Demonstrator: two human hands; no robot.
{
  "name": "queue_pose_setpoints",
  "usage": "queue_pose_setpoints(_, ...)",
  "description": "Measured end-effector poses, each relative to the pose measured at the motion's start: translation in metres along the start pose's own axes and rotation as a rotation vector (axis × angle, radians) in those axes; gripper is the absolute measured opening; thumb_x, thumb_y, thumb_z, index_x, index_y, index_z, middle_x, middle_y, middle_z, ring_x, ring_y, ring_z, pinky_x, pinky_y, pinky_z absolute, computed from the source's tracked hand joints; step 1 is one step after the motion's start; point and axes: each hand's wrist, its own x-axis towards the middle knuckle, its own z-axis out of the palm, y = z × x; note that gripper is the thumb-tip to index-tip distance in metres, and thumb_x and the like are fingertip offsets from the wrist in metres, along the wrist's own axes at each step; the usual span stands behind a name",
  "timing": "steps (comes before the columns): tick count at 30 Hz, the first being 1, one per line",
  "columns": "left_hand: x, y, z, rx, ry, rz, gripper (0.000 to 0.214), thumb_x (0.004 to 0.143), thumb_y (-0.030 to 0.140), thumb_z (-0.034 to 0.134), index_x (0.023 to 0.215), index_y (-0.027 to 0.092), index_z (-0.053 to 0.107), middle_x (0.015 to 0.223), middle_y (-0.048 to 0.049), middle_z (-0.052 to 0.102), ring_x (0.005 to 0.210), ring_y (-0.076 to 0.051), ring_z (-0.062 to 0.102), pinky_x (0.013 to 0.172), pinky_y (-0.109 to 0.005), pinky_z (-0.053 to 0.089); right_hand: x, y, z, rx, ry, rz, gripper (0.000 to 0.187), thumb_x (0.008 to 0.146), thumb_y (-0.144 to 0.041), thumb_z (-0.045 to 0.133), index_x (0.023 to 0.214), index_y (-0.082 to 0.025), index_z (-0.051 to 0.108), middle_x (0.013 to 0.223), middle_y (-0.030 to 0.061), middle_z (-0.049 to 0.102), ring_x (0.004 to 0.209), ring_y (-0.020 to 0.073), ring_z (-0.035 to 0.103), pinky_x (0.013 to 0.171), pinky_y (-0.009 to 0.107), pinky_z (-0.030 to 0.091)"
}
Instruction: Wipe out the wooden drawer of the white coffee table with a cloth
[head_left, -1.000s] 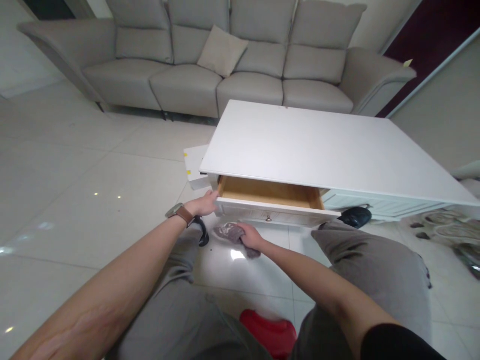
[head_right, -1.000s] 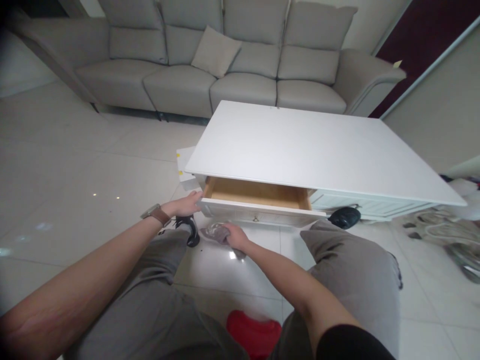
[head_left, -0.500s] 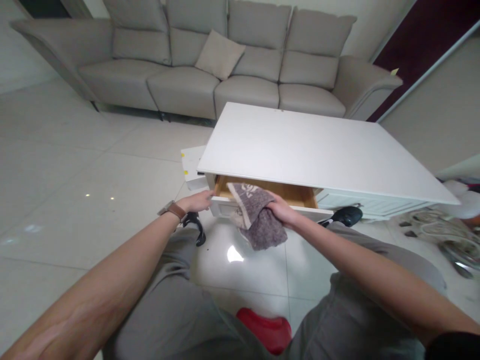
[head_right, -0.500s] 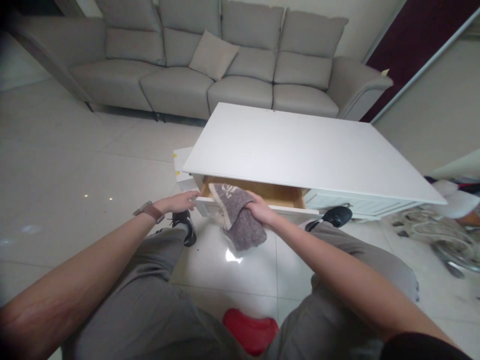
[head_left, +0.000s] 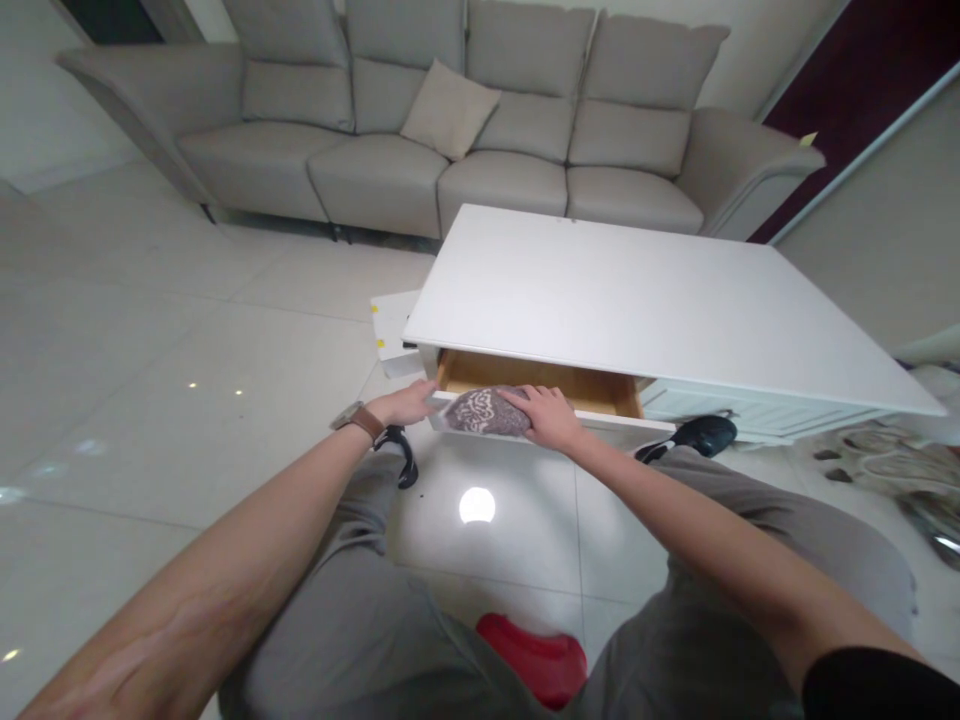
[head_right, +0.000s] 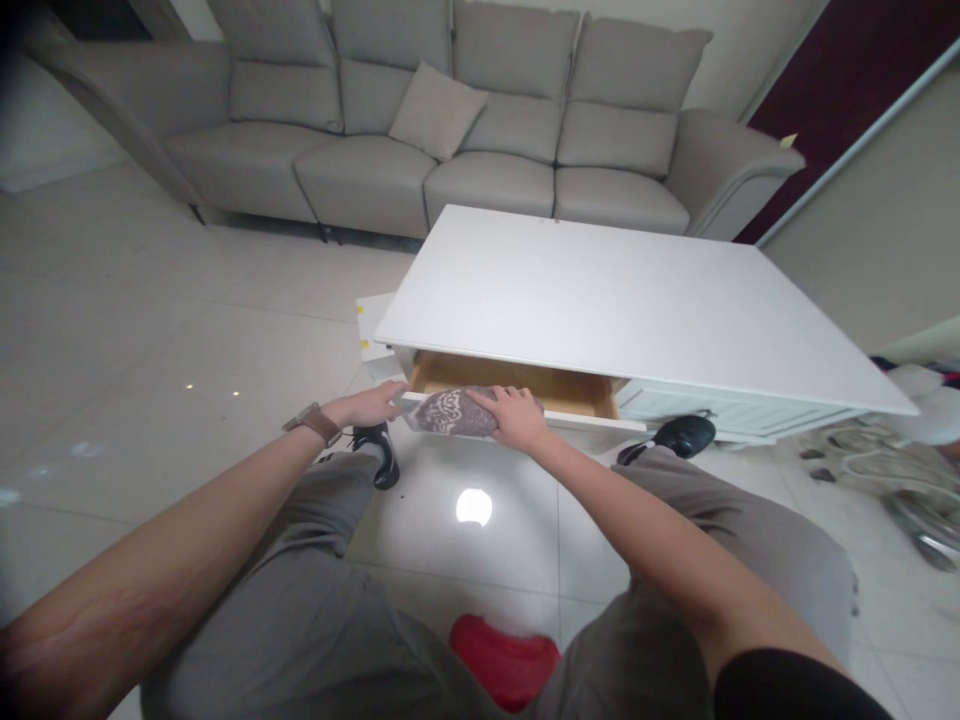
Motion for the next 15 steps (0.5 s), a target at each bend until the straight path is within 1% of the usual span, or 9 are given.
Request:
queue_pose_setpoints(1, 0.000, 0.000, 0.000, 0.011, -0.001, -0.005, 0.052, 0.075, 0.022, 0.051, 0.126, 0.013, 0.058, 0.130, -0.0159, 0.063, 0.113, -0.026, 0.063, 0.097, -0.032, 0.052, 0.001, -0.002, 0.007, -0.068, -0.005, 0.009, 0.083, 0.081, -0.021, 0.068, 0.159, -0.034, 0.042, 0.151, 0.0163, 0.051, 0.129, 0.0360, 0.051, 0.105, 0.051, 0.037)
queue_pose_setpoints(3, 0.001, -0.002, -0.001, 0.010, -0.019, -0.031, 0.053, 0.075, 0.022, 0.051, 0.127, 0.012, 0.058, 0.132, -0.0170, 0.063, 0.110, -0.026, 0.064, 0.096, -0.032, 0.052, 0.001, -0.004, 0.012, -0.142, -0.006, -0.025, 0.082, 0.085, -0.022, 0.067, 0.160, -0.039, 0.038, 0.154, 0.0160, 0.046, 0.133, 0.0377, 0.047, 0.105, 0.052, 0.035)
queue_pose_setpoints(6, 0.001, -0.004, -0.003, -0.030, -0.052, -0.068, 0.059, 0.078, 0.024, 0.050, 0.136, 0.013, 0.054, 0.134, -0.0159, 0.065, 0.106, -0.025, 0.067, 0.090, -0.031, 0.053, -0.001, -0.004, 0.011, -0.191, -0.015, -0.102, 0.078, 0.090, -0.023, 0.064, 0.161, -0.040, 0.037, 0.158, 0.0157, 0.041, 0.136, 0.0379, 0.041, 0.105, 0.051, 0.032)
queue_pose_setpoints(8, 0.001, -0.004, -0.005, -0.048, -0.071, -0.084, 0.062, 0.078, 0.024, 0.049, 0.139, 0.013, 0.052, 0.130, -0.0142, 0.069, 0.103, -0.024, 0.069, 0.088, -0.030, 0.053, -0.002, -0.004, 0.013, -0.229, -0.018, -0.127, 0.072, 0.094, -0.023, 0.059, 0.160, -0.040, 0.038, 0.158, 0.0162, 0.041, 0.134, 0.0372, 0.041, 0.105, 0.051, 0.030)
queue_pose_setpoints(10, 0.000, -0.004, -0.006, -0.049, -0.080, -0.092, 0.062, 0.077, 0.022, 0.049, 0.138, 0.013, 0.055, 0.123, -0.0124, 0.072, 0.100, -0.023, 0.070, 0.087, -0.028, 0.053, -0.002, -0.005, 0.016, -0.278, -0.018, -0.150, 0.065, 0.098, -0.023, 0.052, 0.159, -0.041, 0.040, 0.156, 0.0167, 0.042, 0.130, 0.0361, 0.043, 0.104, 0.052, 0.030)
queue_pose_setpoints(13, 0.000, -0.001, -0.008, -0.048, -0.072, -0.099, 0.060, 0.074, 0.019, 0.050, 0.132, 0.013, 0.060, 0.118, -0.0114, 0.075, 0.097, -0.022, 0.072, 0.085, -0.027, 0.053, 0.003, -0.013, 0.022, -0.340, 0.004, -0.197, 0.054, 0.103, -0.025, 0.043, 0.154, -0.042, 0.048, 0.149, 0.0171, 0.048, 0.123, 0.0346, 0.046, 0.099, 0.052, 0.032)
queue_pose_setpoints(15, 0.000, 0.000, -0.009, -0.059, -0.064, -0.114, 0.062, 0.073, 0.020, 0.049, 0.134, 0.012, 0.060, 0.115, -0.0115, 0.076, 0.094, -0.021, 0.073, 0.083, -0.026, 0.054, 0.010, -0.020, 0.026, -0.359, 0.035, -0.227, 0.049, 0.105, -0.027, 0.038, 0.149, -0.042, 0.054, 0.145, 0.0172, 0.050, 0.120, 0.0344, 0.047, 0.095, 0.052, 0.034)
